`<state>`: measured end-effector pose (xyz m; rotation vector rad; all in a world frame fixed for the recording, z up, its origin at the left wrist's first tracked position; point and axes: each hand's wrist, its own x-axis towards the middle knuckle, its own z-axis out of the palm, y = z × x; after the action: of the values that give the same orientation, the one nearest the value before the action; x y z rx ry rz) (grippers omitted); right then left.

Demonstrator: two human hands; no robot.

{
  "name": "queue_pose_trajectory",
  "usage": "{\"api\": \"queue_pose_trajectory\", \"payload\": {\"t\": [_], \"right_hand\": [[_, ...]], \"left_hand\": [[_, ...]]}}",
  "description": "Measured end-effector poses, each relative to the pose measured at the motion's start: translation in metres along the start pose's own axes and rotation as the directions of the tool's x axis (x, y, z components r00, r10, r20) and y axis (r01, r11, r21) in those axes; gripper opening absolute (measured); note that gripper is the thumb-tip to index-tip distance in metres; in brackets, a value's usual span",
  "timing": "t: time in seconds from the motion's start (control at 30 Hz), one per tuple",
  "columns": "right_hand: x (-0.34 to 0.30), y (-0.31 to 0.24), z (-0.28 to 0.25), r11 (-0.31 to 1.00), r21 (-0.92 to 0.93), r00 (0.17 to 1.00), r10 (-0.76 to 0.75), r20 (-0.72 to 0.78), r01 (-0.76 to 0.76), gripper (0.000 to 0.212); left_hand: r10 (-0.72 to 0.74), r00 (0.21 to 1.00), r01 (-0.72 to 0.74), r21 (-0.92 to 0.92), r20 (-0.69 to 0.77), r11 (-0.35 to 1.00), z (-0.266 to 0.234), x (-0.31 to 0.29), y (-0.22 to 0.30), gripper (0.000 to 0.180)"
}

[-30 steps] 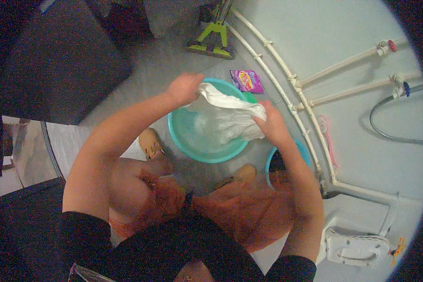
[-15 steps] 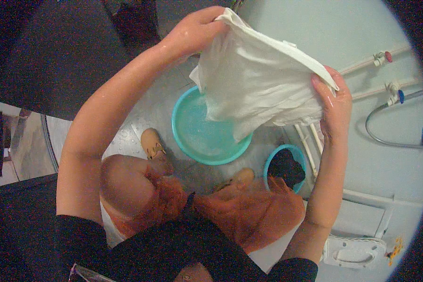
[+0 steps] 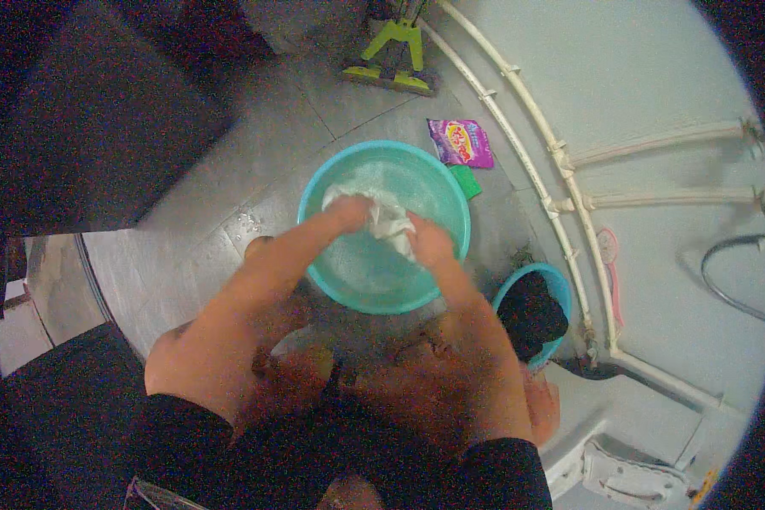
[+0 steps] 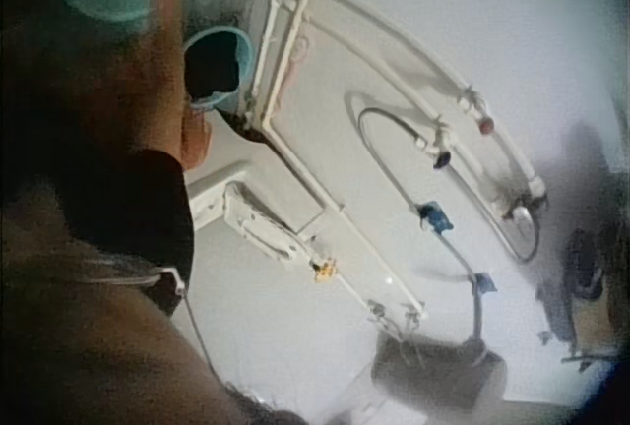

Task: The person washes a white cloth and several black garments by hand in a blue basin filled with soapy water. They scrub, rinse, and wring out each item before placing them aside.

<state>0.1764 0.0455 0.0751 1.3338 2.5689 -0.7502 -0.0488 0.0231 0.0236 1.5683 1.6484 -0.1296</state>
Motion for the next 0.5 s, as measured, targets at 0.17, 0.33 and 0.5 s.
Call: {"api": "queue_pose_trajectory", "payload": {"t": [0.17, 0.33, 0.5], "right_hand": [[0.016, 0.023, 0.08, 0.983, -0.151, 0.989, -0.119, -0.089, 0.104, 0.065], [0.047, 0.029, 0.093, 0.974, -0.193, 0.984, -0.084, 0.159, 0.115, 0.058], [0.043, 0.045, 0.134, 0.991, -0.088, 0.995, 0.1, 0.021, -0.098, 0.053]], "left_hand": [[-0.064, 0.982, 0.116, 0.3, -0.177, 0.947, 0.048, -0.015, 0.03, 0.059], [-0.072, 0.948, 0.11, 0.106, -0.311, 0.988, 0.093, 0.002, -0.003, 0.059], [-0.168, 0.984, 0.151, 0.239, 0.052, 0.959, 0.097, 0.012, -0.012, 0.05]]}}
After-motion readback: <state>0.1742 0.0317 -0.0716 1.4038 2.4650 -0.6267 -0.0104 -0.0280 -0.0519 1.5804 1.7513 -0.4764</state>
